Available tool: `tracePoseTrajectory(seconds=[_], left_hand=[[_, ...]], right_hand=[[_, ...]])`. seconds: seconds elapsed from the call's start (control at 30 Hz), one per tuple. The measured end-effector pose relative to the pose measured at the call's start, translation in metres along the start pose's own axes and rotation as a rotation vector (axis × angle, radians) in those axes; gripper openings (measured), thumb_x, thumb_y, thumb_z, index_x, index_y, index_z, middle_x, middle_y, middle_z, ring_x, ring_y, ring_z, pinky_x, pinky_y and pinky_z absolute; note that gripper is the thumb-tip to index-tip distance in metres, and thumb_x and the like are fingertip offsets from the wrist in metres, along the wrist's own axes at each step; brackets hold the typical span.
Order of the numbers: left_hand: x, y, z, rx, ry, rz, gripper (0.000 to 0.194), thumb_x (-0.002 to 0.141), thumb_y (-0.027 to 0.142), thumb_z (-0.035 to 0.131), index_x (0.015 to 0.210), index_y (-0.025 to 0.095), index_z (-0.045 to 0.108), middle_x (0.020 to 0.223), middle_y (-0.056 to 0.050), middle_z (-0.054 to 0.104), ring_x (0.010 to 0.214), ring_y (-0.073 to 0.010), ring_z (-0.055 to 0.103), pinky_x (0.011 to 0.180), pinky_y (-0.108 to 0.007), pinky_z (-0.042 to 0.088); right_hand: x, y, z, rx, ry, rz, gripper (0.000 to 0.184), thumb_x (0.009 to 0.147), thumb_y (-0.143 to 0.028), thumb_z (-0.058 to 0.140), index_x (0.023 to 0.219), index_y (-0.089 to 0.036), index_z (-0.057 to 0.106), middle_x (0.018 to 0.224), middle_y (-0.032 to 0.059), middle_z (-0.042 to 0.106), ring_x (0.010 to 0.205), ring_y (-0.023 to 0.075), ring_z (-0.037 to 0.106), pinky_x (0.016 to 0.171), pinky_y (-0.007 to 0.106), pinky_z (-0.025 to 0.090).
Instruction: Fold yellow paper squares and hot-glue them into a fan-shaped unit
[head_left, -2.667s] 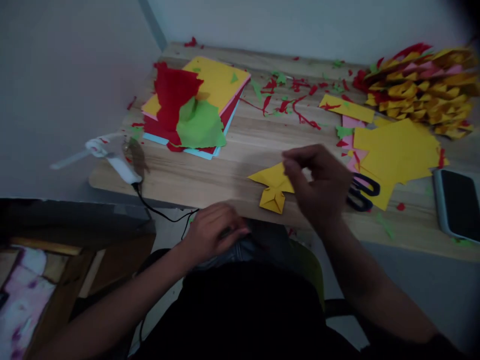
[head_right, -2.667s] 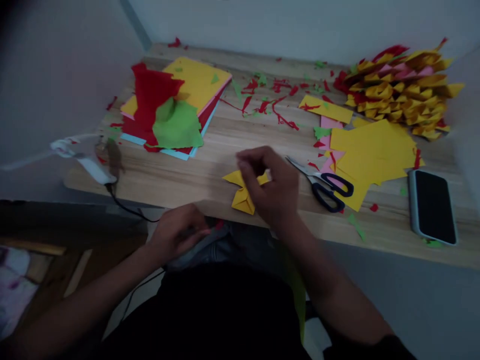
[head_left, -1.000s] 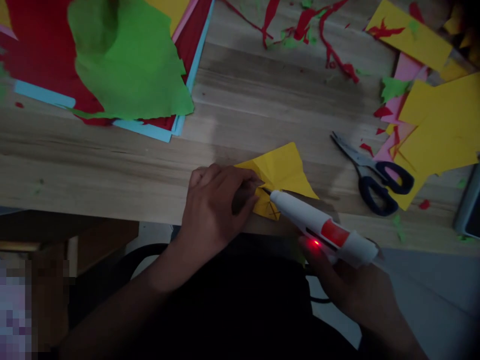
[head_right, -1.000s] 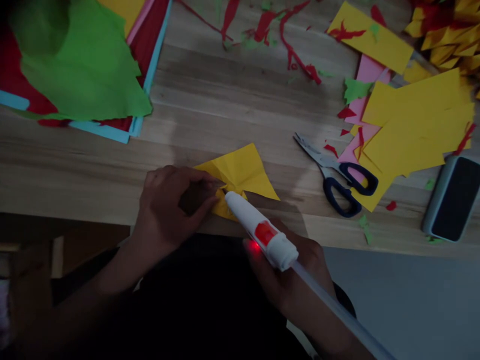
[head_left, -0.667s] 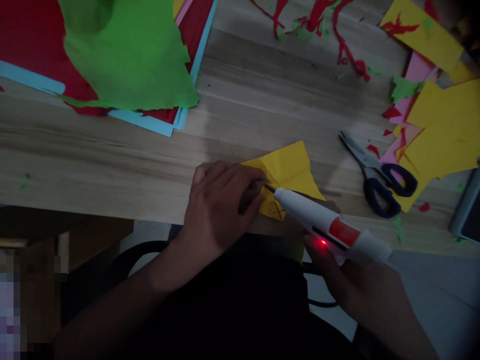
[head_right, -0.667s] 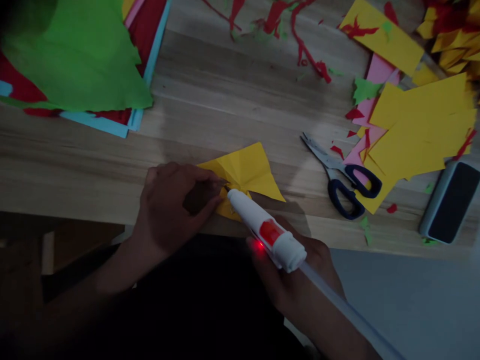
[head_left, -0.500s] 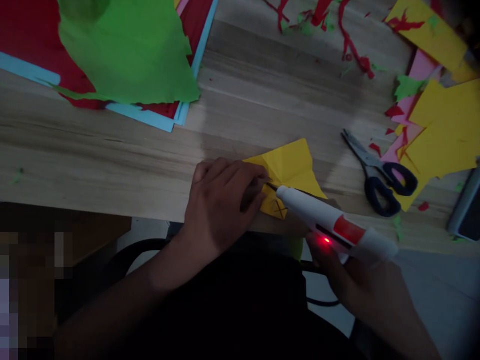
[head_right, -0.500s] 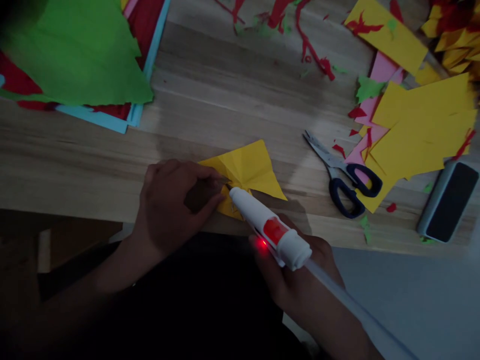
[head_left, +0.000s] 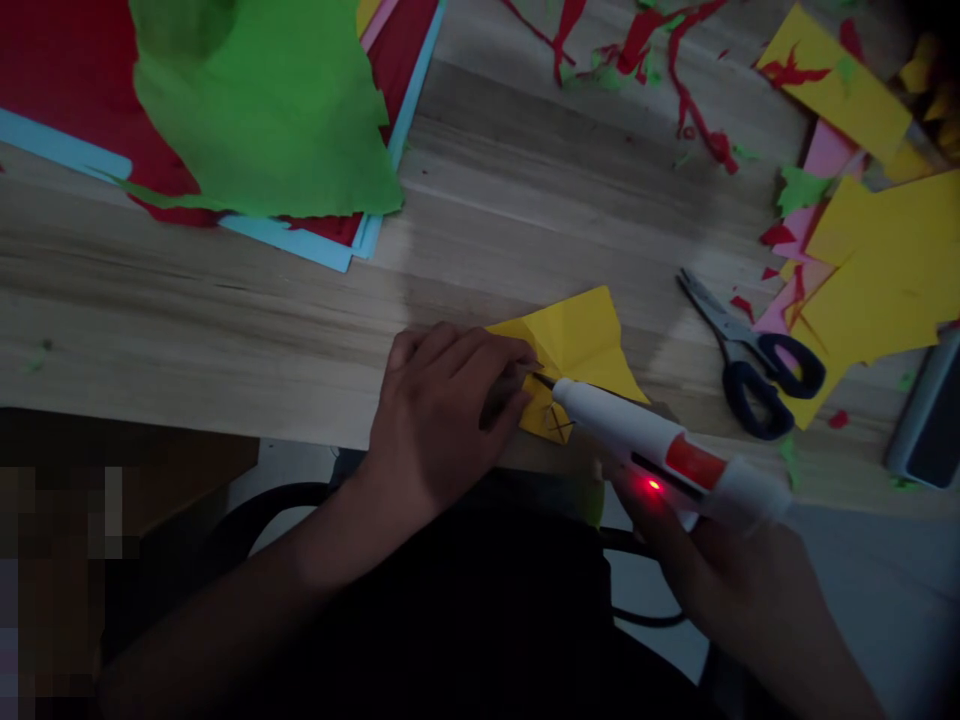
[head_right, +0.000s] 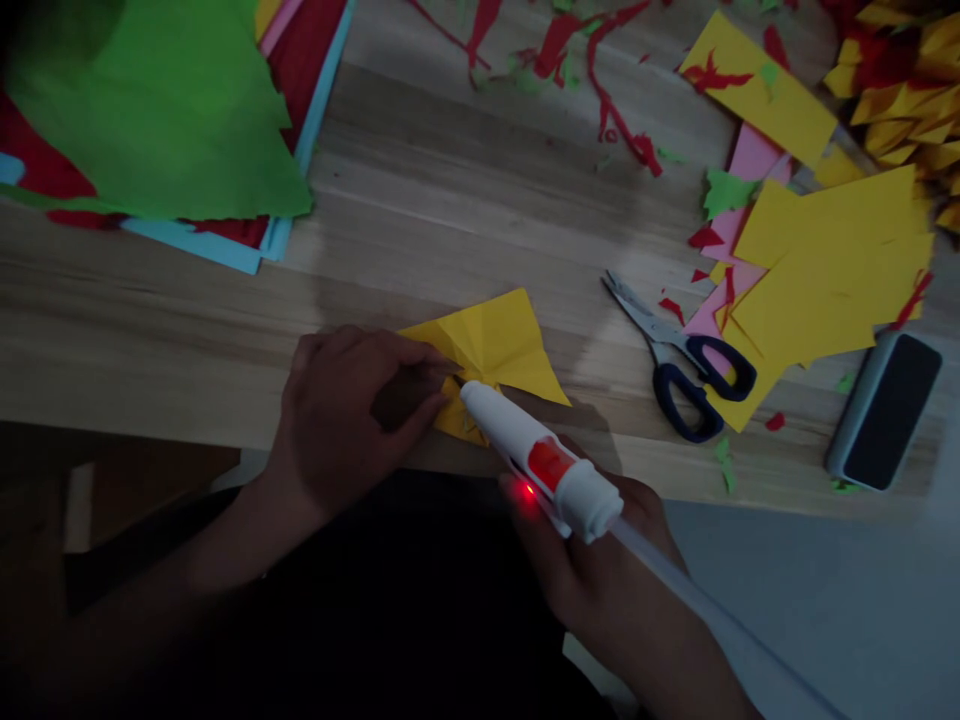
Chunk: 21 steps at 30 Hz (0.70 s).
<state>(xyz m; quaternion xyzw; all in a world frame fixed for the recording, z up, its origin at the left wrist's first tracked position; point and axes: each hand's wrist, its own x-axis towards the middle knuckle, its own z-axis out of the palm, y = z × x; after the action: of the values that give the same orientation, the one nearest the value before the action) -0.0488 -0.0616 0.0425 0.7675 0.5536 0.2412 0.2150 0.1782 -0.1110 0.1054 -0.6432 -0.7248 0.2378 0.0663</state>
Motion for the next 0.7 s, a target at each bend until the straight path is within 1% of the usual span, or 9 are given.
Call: tracePoseTrajectory(seconds=[0.07, 0.13, 0.27, 0.4, 0.47, 0.6, 0.7], left_hand=[[0.000, 0.000, 0.000, 0.012, 0.002, 0.008, 0.023, 0.087, 0.026, 0.069, 0.109, 0.027, 0.062, 0.103, 0.001, 0.073, 0.098, -0.0238, 0.064, 0.088, -0.043, 0.039], [0.000, 0.000, 0.001, 0.020, 0.000, 0.009, 0.024, 0.087, 0.025, 0.068, 0.111, 0.027, 0.063, 0.106, 0.000, 0.072, 0.100, -0.0243, 0.064, 0.088, -0.043, 0.038], [0.001, 0.000, 0.000, 0.019, -0.011, 0.002, 0.023, 0.088, 0.026, 0.067, 0.110, 0.027, 0.066, 0.105, -0.001, 0.072, 0.098, -0.0250, 0.064, 0.086, -0.043, 0.038], [0.001, 0.000, 0.000, 0.024, -0.018, -0.004, 0.023, 0.088, 0.027, 0.067, 0.110, 0.028, 0.067, 0.105, -0.001, 0.072, 0.098, -0.0250, 0.064, 0.086, -0.044, 0.038], [0.000, 0.001, 0.000, 0.027, -0.020, -0.005, 0.023, 0.088, 0.027, 0.066, 0.111, 0.028, 0.067, 0.106, -0.001, 0.072, 0.098, -0.0254, 0.064, 0.086, -0.044, 0.038], [0.001, 0.001, 0.000, 0.029, -0.013, 0.001, 0.025, 0.087, 0.026, 0.067, 0.111, 0.027, 0.066, 0.105, -0.002, 0.072, 0.098, -0.0254, 0.064, 0.086, -0.044, 0.039], [0.001, 0.001, 0.000, 0.036, -0.008, 0.004, 0.025, 0.086, 0.026, 0.067, 0.111, 0.026, 0.067, 0.104, -0.001, 0.072, 0.098, -0.0252, 0.064, 0.087, -0.044, 0.039]], right_hand=[[-0.002, 0.003, 0.000, 0.000, -0.002, 0.008, 0.019, 0.091, -0.040, 0.059, 0.079, -0.029, 0.069, 0.044, -0.0013, 0.058, 0.036, 0.0196, 0.056, 0.033, 0.030, 0.036], [0.000, 0.000, 0.000, 0.021, -0.014, -0.006, 0.022, 0.092, -0.041, 0.057, 0.080, -0.027, 0.070, 0.044, -0.0009, 0.058, 0.035, 0.0194, 0.056, 0.032, 0.030, 0.035], [0.009, -0.010, -0.002, 0.050, 0.013, -0.019, 0.028, 0.092, -0.044, 0.054, 0.076, -0.026, 0.068, 0.043, -0.0007, 0.057, 0.034, 0.0190, 0.056, 0.032, 0.029, 0.034], [0.012, -0.012, -0.002, 0.074, 0.025, -0.056, 0.024, 0.092, -0.039, 0.054, 0.077, -0.028, 0.069, 0.042, -0.0017, 0.056, 0.033, 0.0182, 0.054, 0.032, 0.029, 0.035], [0.010, -0.009, -0.002, 0.068, 0.023, -0.059, 0.022, 0.091, -0.037, 0.055, 0.078, -0.028, 0.070, 0.043, -0.0017, 0.057, 0.034, 0.0185, 0.054, 0.034, 0.030, 0.038], [0.000, 0.000, 0.001, 0.058, 0.023, -0.021, 0.018, 0.089, -0.039, 0.059, 0.082, -0.028, 0.071, 0.045, -0.0009, 0.058, 0.038, 0.0191, 0.056, 0.039, 0.031, 0.042], [-0.007, 0.005, 0.004, 0.054, 0.015, 0.050, 0.022, 0.089, -0.044, 0.060, 0.085, -0.025, 0.072, 0.049, 0.0001, 0.061, 0.042, 0.0197, 0.060, 0.040, 0.030, 0.042]])
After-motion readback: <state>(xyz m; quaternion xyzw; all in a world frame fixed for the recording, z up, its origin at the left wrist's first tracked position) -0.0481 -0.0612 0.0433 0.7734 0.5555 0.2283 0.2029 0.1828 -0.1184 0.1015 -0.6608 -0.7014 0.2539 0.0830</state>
